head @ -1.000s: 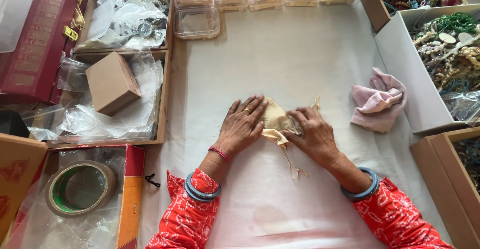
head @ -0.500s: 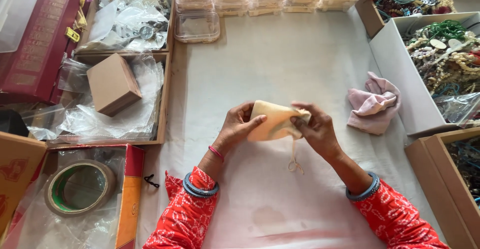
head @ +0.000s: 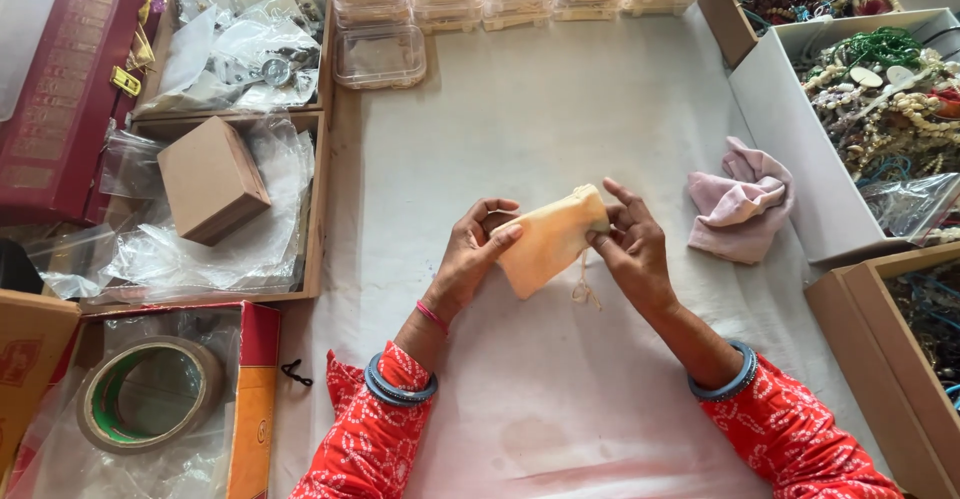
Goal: The person places a small item into a beige drawstring pouch and ties it closed. They then wipe a clear plastic container with a pink cloth and place the pouch inside. Finally, they take a gold chain from a box and wipe it with the cloth.
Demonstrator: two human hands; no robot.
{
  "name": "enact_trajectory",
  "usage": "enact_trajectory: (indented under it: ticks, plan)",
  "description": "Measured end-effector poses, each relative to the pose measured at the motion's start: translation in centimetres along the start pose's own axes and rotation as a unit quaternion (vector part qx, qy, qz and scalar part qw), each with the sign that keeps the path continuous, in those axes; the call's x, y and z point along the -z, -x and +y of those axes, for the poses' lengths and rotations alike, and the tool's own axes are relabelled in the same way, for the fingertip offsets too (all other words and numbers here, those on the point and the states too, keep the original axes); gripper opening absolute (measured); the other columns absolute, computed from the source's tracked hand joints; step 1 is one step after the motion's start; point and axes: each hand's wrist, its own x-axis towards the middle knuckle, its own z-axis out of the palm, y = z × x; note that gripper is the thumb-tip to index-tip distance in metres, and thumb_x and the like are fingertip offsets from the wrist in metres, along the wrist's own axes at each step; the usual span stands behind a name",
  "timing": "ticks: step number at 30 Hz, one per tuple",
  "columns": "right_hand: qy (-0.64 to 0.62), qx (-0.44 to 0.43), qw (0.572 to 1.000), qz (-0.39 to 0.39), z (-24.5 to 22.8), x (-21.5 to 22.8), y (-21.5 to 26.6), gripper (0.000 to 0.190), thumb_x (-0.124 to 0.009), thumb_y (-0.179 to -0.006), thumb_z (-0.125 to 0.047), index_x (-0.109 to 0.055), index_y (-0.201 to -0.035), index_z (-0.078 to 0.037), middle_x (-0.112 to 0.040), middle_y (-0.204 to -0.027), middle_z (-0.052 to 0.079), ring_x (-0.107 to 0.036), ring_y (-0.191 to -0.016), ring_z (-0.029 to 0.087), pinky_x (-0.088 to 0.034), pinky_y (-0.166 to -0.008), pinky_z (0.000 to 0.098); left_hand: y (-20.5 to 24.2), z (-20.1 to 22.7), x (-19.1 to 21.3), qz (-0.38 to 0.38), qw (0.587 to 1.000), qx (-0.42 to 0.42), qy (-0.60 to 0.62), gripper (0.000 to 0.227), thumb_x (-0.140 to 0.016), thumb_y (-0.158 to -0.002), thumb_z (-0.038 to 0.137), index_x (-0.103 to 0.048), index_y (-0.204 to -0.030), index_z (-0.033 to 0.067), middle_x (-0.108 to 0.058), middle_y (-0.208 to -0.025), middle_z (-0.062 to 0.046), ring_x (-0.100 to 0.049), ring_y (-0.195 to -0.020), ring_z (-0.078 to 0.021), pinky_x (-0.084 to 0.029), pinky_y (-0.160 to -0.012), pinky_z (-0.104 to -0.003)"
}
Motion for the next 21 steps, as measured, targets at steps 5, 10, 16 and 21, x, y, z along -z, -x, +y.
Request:
enact_trajectory:
  ticks: [5,10,16,21]
  plan:
    - [0.028,0.085,0.995,-0.052,-0.5,-0.8,1.2,0.064,-0.066,-0.092,0.008,-0.048,-0.152,-0.002,-0.067,-0.117,0.011,-0.067,-0.108,0.016,-0.059,-0.093,0.0305,0.9,2.0,-1.5,-0.038,0.98,-0.105,-0.166,0.047,-0.079,-0.09,0.024,-0.063,-0.128,0.0014,-0.073,-0.112,-0.007,-0.069,-0.104,-0.0131,-0.058,-0.091,-0.031]
    - [0.14,0.215,0.966,-0.019,-3.6,-1.3,1.4,0.068,-0.079,-0.088,-0.002,-0.049,-0.149,-0.008,-0.05,-0.145,0.015,-0.06,-0.126,0.022,-0.059,-0.087,0.0312,0.3,-0.3,-0.8,0.02,0.915,-0.093,-0.392,0.029,-0.076,-0.09,0.019,-0.077,-0.113,0.0015,-0.074,-0.093,-0.009,-0.067,-0.081,-0.0137,-0.057,-0.077,-0.03]
    - [0.163,0.176,0.97,0.044,-2.3,-0.6,0.9,0.072,-0.081,-0.089,-0.028,-0.049,-0.149,-0.005,-0.051,-0.144,0.012,-0.056,-0.129,0.022,-0.052,-0.094,0.0364,0.0,-0.3,0.4,-0.033,0.995,-0.089,-0.044,0.022,-0.066,-0.1,0.007,-0.068,-0.12,-0.0002,-0.069,-0.102,0.003,-0.061,-0.096,-0.0034,-0.053,-0.086,-0.023]
    - [0.035,0.043,0.993,-0.104,-0.1,-0.5,0.7,0.045,-0.074,-0.095,-0.026,-0.064,-0.133,-0.005,-0.07,-0.121,0.005,-0.065,-0.113,0.014,-0.053,-0.098,0.0338,-0.2,-2.1,1.2,-0.071,0.993,-0.087,-0.043,0.013,-0.071,-0.11,0.005,-0.062,-0.111,-0.0051,-0.061,-0.101,-0.003,-0.056,-0.103,-0.0094,-0.051,-0.093,-0.027]
